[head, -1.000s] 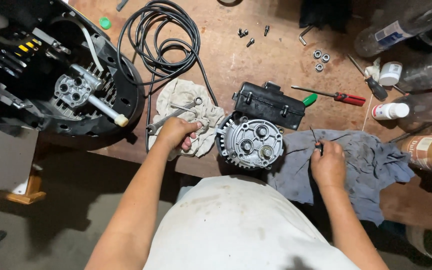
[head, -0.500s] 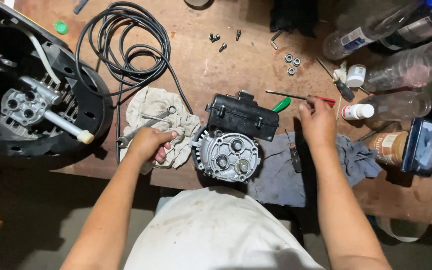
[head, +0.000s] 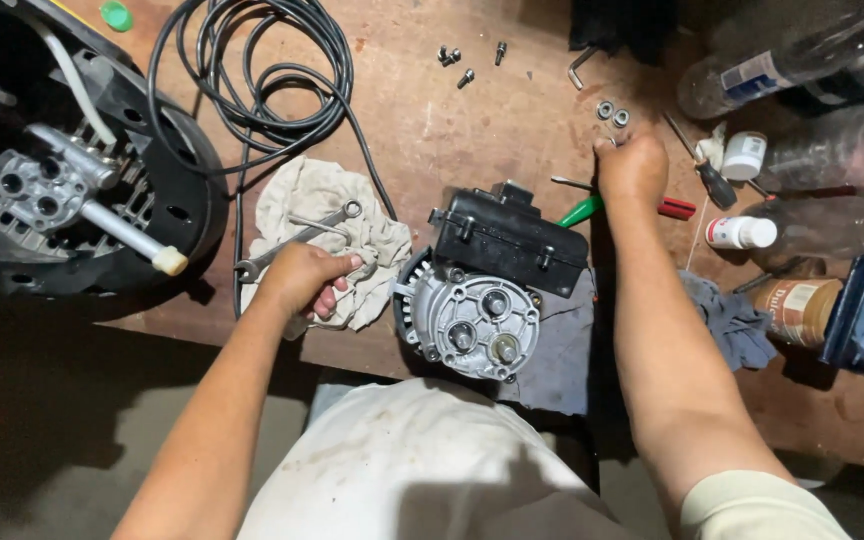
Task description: The person assembles a small electric motor on a workbench. They place several small metal rings into the stator slots, then use a screwdriver to press and seat the rings. The person repeatedly picks up and places the rings and uses the screwdriver to adjust them within the motor housing.
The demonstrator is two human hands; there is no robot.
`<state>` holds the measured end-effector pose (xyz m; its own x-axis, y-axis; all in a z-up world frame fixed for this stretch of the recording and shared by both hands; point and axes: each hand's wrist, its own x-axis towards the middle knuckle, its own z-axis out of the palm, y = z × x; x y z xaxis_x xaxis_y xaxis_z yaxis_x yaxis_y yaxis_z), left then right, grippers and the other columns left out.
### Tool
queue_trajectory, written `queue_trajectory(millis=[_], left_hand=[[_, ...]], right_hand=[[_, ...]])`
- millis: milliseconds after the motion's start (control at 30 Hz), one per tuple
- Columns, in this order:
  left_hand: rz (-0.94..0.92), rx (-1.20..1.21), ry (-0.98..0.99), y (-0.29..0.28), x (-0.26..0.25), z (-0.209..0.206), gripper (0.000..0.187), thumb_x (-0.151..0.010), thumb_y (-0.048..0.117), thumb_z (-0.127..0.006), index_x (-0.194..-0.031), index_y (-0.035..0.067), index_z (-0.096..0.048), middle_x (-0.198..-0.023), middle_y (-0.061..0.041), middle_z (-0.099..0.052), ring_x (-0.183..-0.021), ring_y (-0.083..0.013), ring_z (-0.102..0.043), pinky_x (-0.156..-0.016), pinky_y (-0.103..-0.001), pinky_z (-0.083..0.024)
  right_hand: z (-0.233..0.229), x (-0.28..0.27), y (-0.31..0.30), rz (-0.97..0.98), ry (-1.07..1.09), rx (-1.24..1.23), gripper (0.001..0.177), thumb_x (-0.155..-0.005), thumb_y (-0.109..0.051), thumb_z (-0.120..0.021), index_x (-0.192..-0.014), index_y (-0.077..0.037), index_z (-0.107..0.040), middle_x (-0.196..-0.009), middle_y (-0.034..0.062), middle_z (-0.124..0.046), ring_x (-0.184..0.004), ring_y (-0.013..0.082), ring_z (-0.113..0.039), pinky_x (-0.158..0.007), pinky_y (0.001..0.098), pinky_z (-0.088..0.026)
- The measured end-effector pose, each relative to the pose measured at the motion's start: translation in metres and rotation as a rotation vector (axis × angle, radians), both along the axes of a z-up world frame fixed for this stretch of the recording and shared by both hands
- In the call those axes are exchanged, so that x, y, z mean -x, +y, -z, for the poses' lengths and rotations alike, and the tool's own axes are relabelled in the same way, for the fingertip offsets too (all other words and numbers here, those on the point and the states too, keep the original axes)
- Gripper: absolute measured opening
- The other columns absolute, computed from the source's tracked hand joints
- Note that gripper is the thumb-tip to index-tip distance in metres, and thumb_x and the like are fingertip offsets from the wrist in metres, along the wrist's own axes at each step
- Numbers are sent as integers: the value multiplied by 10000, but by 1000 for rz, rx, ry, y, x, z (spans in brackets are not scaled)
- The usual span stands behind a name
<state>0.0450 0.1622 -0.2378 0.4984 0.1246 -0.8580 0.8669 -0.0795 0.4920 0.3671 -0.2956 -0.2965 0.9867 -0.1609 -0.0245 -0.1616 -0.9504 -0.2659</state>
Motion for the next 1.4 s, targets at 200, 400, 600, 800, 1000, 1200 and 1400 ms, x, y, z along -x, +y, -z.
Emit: queue_trajectory(millis=[200,400,600,800,1000,1200,1400], left_hand=[[24,14,-14,3,3,2,482,-990,450,-903,-890,-19,-849,-592,-210,-730,-467,-293,-755,-396,-391,-596],[-43,19,54,-5,-5,-55,485,-1097,417,-877,-826,38,-738,-592,-142,-648,-442,-238,-587,-437,-327,-348],[37,69,-67,7,7,-3,456,-1003,433,-872,-908,-13,-851,-615,-203,-746,-482,-285,-767,-381,-380,-591],[56,99,-67,11,7,-7,459,-1007,445,-859,-915,-4,-851,-626,-198,-755,-493,-281,-774,-388,-384,-602],[78,123,-52,16,6,-12,456,-1023,432,-827,-933,-14,-851,-656,-205,-767,-519,-282,-783,-411,-388,-614],[97,129,-69,20,6,-17,466,-1017,453,-832,-912,-1,-859,-664,-213,-785,-530,-291,-800,-412,-404,-624],[104,133,-80,21,7,-17,468,-1019,445,-828,-926,-12,-862,-675,-214,-790,-536,-289,-803,-415,-398,-629]], right_hand=[[-91,82,11,-24,-46,-669,204,-1111,-246,-936,-1211,-115,-815,-837,81,-835,-792,140,-843,-764,322,-674],[-288,243,59,-440,-78,-855,217,-1131,-33,-846,-1157,-95,-640,-1300,156,-806,-1287,258,-806,-1228,409,-674],[-308,273,110,-683,-111,-366,177,-970,-135,-1002,-1006,-147,-829,-1198,49,-921,-1057,288,-857,-937,400,-657],[-309,283,119,-699,-140,-121,161,-1008,-242,-986,-1036,-193,-835,-1223,-12,-919,-1111,254,-856,-974,406,-655],[-337,297,148,-620,-57,-39,141,-1015,-206,-966,-1125,-161,-890,-1223,57,-924,-1117,298,-867,-987,449,-661],[-348,305,159,-451,-80,-86,429,-951,-146,-1025,-1348,-76,-880,-1188,151,-884,-1091,358,-834,-964,471,-668],[-330,305,160,-400,-56,-70,381,-975,-232,-1030,-1323,-125,-917,-1122,105,-875,-1076,296,-835,-904,372,-693]])
